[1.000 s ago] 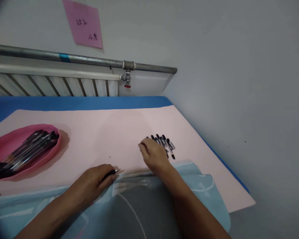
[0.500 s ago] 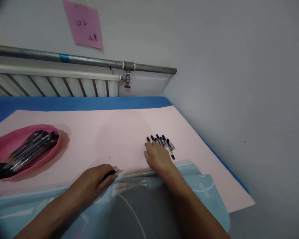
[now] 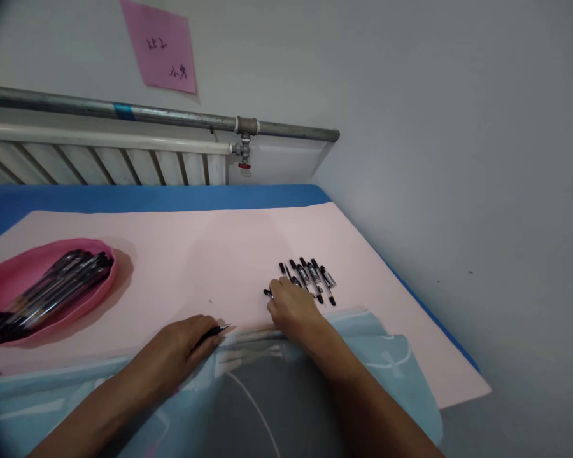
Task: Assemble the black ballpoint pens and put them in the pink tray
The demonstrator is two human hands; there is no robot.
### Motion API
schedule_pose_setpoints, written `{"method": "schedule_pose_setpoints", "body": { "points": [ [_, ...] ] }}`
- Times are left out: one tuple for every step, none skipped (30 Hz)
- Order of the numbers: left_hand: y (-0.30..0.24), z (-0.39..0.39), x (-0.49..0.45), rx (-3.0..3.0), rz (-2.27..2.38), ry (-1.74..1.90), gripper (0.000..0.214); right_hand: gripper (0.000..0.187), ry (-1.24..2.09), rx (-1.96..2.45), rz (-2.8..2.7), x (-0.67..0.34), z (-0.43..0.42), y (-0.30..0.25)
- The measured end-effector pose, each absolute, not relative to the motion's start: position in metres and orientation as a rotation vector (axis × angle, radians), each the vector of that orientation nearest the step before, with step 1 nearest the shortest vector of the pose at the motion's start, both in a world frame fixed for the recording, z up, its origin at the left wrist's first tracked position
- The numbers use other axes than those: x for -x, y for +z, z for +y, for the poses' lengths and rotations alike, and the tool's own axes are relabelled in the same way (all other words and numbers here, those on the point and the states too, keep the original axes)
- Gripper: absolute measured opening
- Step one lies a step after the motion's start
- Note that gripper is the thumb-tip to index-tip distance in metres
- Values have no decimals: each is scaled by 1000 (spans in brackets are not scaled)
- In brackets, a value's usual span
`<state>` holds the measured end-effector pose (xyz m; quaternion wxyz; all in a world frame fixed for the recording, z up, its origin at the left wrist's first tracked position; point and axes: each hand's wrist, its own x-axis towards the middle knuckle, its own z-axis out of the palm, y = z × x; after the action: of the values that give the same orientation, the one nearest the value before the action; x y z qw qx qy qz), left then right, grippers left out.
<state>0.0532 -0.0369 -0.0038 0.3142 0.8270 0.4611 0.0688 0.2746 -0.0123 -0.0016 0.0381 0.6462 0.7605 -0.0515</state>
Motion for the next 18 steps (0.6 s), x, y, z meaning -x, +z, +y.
{"method": "schedule_pose_setpoints", "body": {
  "points": [
    [-3, -37, -53, -2182, 1220, 175, 25, 14, -178, -1966, 2347, -274, -12, -2],
    [-2, -37, -53, -2182, 1224, 170, 25, 15, -207, -1954, 2368, -273, -12, -2],
    [-2, -37, -53, -2182, 1228, 166, 25, 18, -246, -1954, 2397, -272, -12, -2],
    [-2, -37, -53, -2181, 1226, 165, 25, 21, -298, -1971, 2435, -271, -12, -1],
    [-2, -37, -53, -2180, 1222, 165, 25, 26, -369, -2000, 2481, -270, -12, -1],
    [-2, -37, -53, -2181, 1221, 167, 25, 31, -458, -2043, 2528, -269, -12, 0],
    [-2, -37, -53, -2182, 1220, 165, 25, 35, -569, -2096, 2570, -268, -12, 0],
    [-3, -37, -53, -2184, 1219, 163, 25, 36, -707, -2157, 2603, -267, -13, 1],
    [-3, -37, -53, -2187, 1216, 163, 25, 34, -881, -2222, 2619, -266, -13, 2],
    [-4, -37, -53, -2190, 1214, 165, 25, 30, -1094, -2284, 2605, -264, -14, 3],
    [-4, -37, -52, -2190, 1214, 167, 25, 26, -1334, -2337, 2561, -262, -15, 4],
    [-4, -37, -52, -2191, 1213, 167, 26, 22, -1581, -2369, 2495, -260, -16, 4],
    [-4, -37, -52, -2190, 1215, 165, 26, 20, -1815, -2374, 2418, -258, -17, 5],
    [-4, -37, -53, -2188, 1222, 160, 26, 18, -2012, -2357, 2344, -256, -18, 5],
    [-3, -37, -53, -2184, 1229, 151, 26, 18, -2161, -2325, 2286, -254, -18, 5],
    [-2, -37, -53, -2176, 1234, 145, 27, 18, -2264, -2285, 2248, -252, -19, 5],
    [0, -37, -53, -2160, 1244, 143, 27, 17, -2335, -2243, 2222, -251, -19, 4],
    [1, -37, -54, -2141, 1254, 143, 26, 17, -2382, -2201, 2200, -250, -20, 3]
  ]
}}
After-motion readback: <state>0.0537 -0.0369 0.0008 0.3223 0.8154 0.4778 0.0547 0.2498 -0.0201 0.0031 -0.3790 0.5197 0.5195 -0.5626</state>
